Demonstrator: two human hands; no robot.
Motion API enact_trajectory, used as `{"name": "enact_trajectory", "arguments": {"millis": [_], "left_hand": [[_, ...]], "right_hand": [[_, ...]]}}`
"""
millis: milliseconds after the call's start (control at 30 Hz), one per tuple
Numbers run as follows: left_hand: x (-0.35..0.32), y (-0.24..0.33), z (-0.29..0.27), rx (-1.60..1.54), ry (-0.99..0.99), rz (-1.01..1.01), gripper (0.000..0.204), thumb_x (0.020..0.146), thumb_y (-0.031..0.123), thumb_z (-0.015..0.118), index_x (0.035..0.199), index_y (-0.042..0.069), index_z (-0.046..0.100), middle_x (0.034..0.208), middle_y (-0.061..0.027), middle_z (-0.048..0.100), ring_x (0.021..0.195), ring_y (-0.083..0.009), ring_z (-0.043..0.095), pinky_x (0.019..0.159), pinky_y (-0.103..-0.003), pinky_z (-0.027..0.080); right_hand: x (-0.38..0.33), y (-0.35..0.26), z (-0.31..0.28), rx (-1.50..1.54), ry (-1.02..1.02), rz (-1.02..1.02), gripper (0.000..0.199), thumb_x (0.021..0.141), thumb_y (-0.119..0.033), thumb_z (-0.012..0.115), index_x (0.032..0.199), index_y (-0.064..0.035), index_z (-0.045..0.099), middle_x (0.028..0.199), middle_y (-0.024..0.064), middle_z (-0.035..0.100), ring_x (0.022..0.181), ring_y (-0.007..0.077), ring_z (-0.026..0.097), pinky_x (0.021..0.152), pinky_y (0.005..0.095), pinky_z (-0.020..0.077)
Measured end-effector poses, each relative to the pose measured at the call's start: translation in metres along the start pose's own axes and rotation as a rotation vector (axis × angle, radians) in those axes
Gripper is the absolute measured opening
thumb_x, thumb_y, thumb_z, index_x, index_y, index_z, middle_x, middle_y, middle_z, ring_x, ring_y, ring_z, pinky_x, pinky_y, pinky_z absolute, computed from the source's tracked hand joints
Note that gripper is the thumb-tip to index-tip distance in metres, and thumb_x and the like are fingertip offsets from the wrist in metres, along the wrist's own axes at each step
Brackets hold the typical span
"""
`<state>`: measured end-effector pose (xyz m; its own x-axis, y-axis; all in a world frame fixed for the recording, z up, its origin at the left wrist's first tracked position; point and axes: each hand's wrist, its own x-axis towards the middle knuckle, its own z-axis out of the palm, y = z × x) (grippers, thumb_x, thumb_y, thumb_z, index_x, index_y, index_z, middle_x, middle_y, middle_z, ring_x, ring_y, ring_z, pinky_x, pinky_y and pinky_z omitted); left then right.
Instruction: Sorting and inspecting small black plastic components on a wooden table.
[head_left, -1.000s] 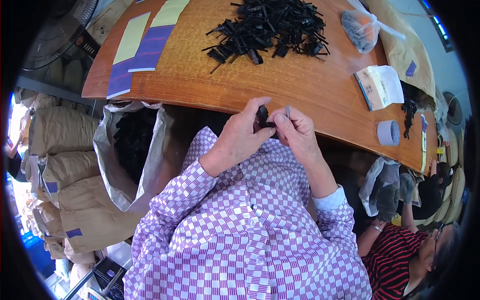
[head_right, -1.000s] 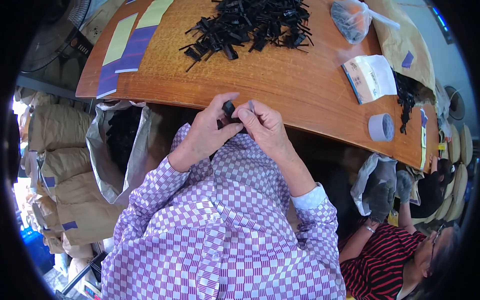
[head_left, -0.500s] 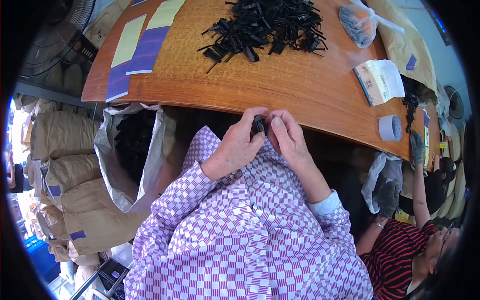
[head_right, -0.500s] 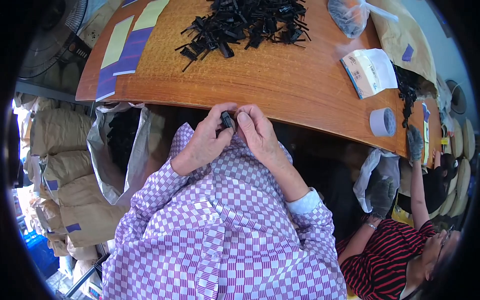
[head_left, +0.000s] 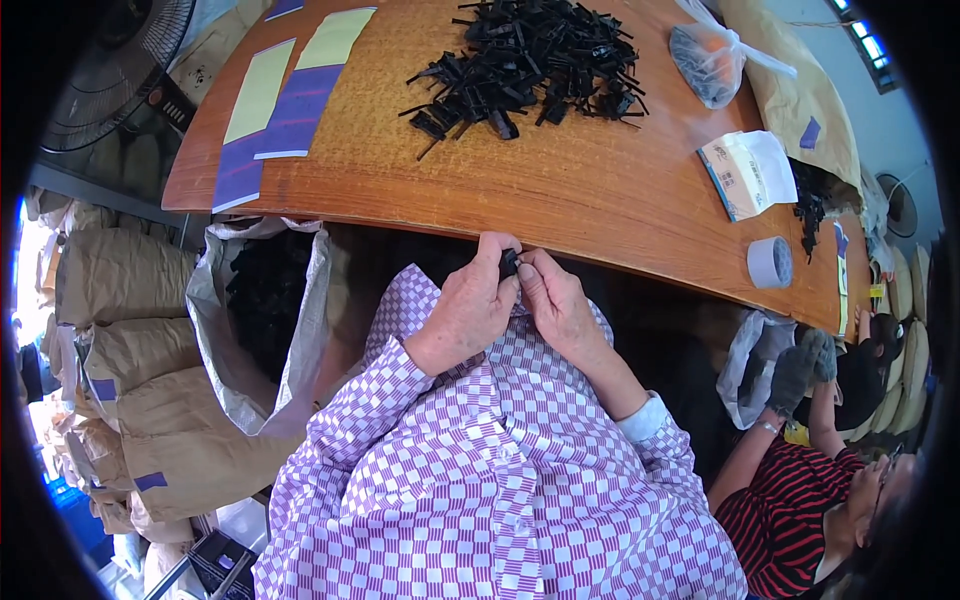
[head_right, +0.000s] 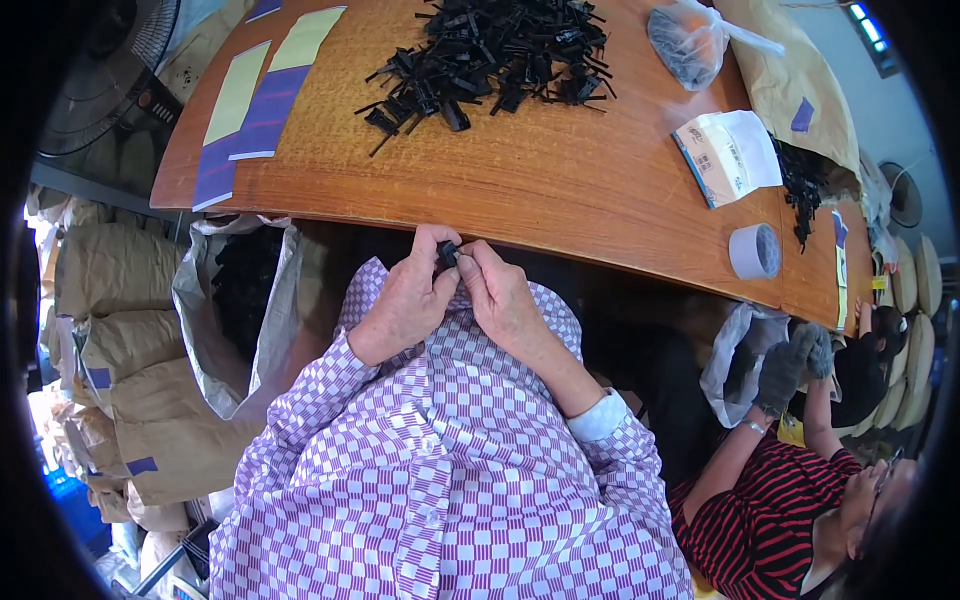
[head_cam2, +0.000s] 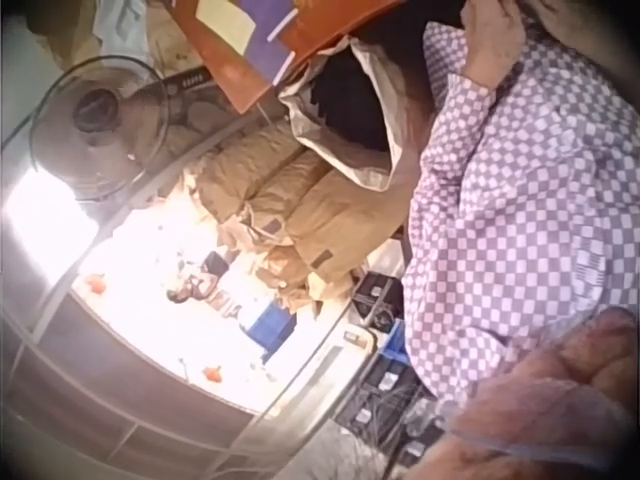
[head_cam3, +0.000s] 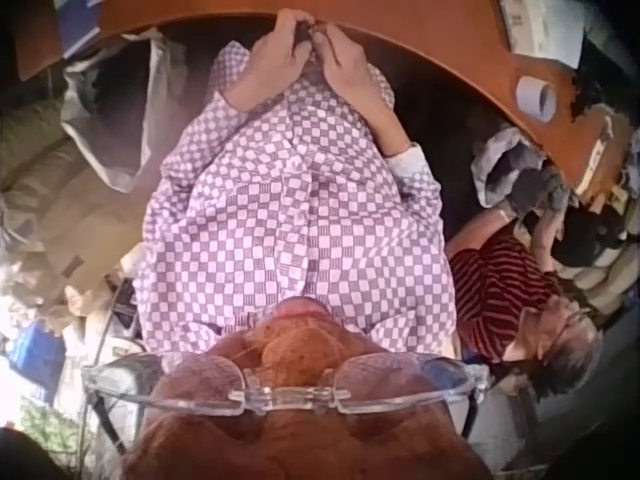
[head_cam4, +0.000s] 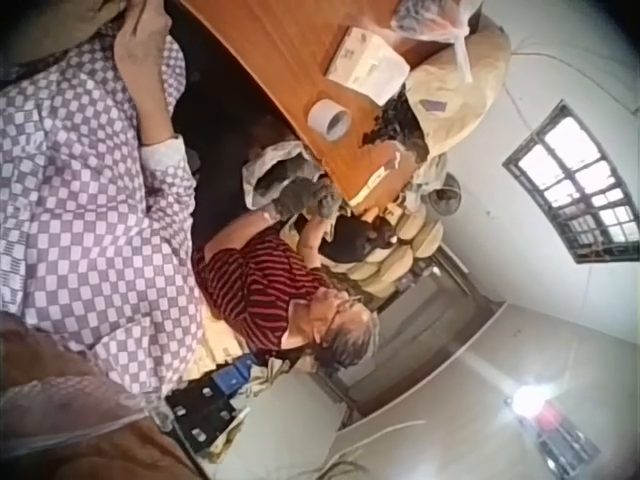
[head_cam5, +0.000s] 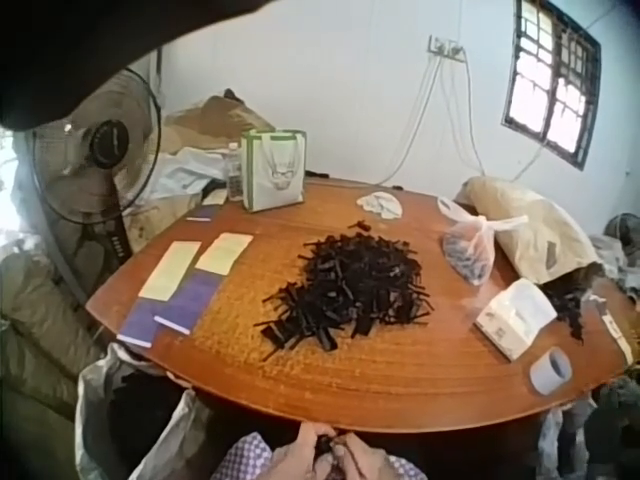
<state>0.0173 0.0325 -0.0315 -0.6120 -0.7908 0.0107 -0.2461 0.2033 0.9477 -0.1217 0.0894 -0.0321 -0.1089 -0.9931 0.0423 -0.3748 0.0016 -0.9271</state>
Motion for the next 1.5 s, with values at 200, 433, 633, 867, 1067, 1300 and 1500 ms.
{"name": "enact_trajectory", "arguments": {"millis": [200,433,633,867,1067,1300,1500], "left_hand": [[0.001,0.007,0.006,0.275,0.082,0.194,0.034,0.081,-0.001,0.053,0.111,0.002,0.039,0.091,-0.0267,0.057,0.083,-0.0471,0.056,0.066,-0.049,0.045],[0.002,0.013,0.013,-0.103,0.181,0.134,0.016,0.092,0.006,0.05,0.107,0.005,0.044,0.085,-0.0034,0.053,0.068,-0.0079,0.051,0.057,-0.021,0.043],[-0.006,0.03,-0.008,-0.974,0.003,-0.158,0.018,0.096,0.009,0.044,0.114,0.01,0.047,0.09,-0.0045,0.056,0.066,-0.0068,0.052,0.052,-0.017,0.038],[-0.002,0.01,-0.001,-0.984,-0.104,-0.278,0.035,0.097,0.012,0.043,0.131,0.006,0.042,0.089,-0.0067,0.057,0.063,-0.0086,0.05,0.049,-0.017,0.036],[-0.001,0.014,-0.001,-0.882,-0.287,-0.224,0.031,0.097,0.017,0.046,0.126,0.005,0.046,0.082,-0.0026,0.054,0.058,-0.0058,0.046,0.046,-0.015,0.03],[-0.006,0.012,0.003,-0.52,-0.181,-0.048,0.035,0.094,0.007,0.046,0.129,0.005,0.043,0.1,-0.0047,0.056,0.066,-0.0054,0.053,0.051,-0.015,0.037],[-0.008,0.005,0.006,-0.299,0.004,0.092,0.038,0.09,-0.005,0.047,0.128,0.002,0.046,0.112,-0.0073,0.056,0.096,-0.0128,0.057,0.08,-0.023,0.047]], "right_hand": [[-0.005,0.011,0.007,0.069,0.095,0.029,0.019,0.097,-0.02,0.045,0.097,-0.0018,0.052,0.071,0.0139,0.055,0.066,0.0261,0.055,0.057,0.0318,0.0439],[-0.013,0.01,0.004,0.368,0.118,0.038,0.022,0.098,-0.021,0.043,0.103,-0.0017,0.052,0.07,0.007,0.057,0.058,0.0126,0.054,0.051,0.0256,0.04],[-0.015,0.006,-0.005,0.874,-0.024,0.241,0.017,0.098,-0.018,0.045,0.104,-0.0038,0.052,0.071,0.0029,0.057,0.043,0.0029,0.039,0.038,0.0166,0.0296],[-0.014,0.009,-0.014,0.768,0.076,0.128,0.016,0.095,-0.02,0.052,0.099,-0.004,0.054,0.073,0.0034,0.061,0.046,0.0036,0.043,0.041,0.0156,0.0317],[-0.006,0.003,-0.022,0.746,-0.101,0.235,0.019,0.095,-0.023,0.053,0.101,-0.0049,0.056,0.069,-0.0021,0.055,0.049,0.0005,0.039,0.042,0.0155,0.0268],[-0.004,0.007,-0.021,0.497,-0.04,0.167,0.026,0.093,-0.017,0.056,0.112,0.0007,0.057,0.081,-0.0007,0.057,0.07,0.0038,0.049,0.061,0.0193,0.0414],[-0.008,-0.003,-0.009,0.449,0.033,0.189,0.037,0.098,-0.033,0.045,0.115,-0.0024,0.053,0.067,-0.0033,0.047,0.047,0.0024,0.034,0.042,0.018,0.0267]]}}
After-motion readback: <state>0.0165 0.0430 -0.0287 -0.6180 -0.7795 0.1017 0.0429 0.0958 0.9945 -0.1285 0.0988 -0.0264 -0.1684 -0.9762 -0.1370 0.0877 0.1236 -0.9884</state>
